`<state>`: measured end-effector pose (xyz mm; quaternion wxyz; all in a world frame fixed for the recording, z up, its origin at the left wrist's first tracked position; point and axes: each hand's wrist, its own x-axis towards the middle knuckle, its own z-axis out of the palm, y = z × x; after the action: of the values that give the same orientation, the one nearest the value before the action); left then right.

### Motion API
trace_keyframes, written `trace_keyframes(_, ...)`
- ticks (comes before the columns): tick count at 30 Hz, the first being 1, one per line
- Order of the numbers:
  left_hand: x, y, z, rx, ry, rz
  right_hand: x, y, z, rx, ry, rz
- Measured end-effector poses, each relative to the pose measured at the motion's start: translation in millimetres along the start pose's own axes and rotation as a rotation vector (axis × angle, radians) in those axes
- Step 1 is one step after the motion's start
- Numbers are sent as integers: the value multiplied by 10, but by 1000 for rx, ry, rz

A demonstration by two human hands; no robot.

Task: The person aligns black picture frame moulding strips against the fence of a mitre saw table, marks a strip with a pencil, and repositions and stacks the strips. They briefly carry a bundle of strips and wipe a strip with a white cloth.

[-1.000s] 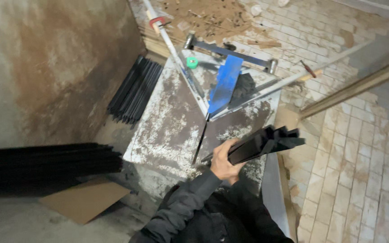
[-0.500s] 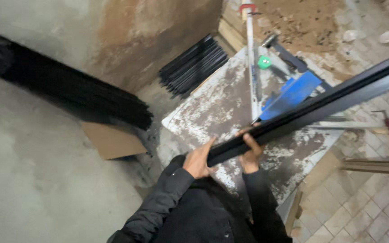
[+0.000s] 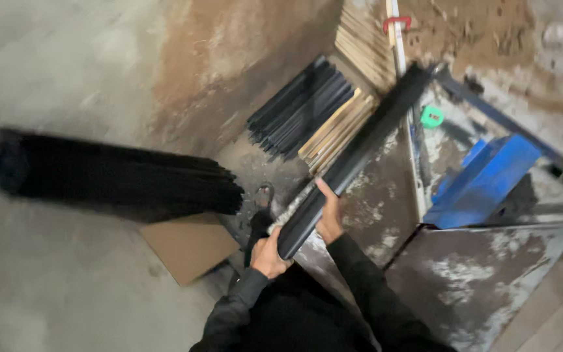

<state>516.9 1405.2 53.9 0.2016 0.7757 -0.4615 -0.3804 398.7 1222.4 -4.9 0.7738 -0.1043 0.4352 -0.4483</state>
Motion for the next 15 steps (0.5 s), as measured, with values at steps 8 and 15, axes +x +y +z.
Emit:
trace_keyframes(8,2558,-1483,-681,-389,-407,-131,2012,814,1267,-525,339,100)
trace_keyframes(15,4002,-2171,-1120,-399,-475,-380,2763,945,1233,-1279,123,-379)
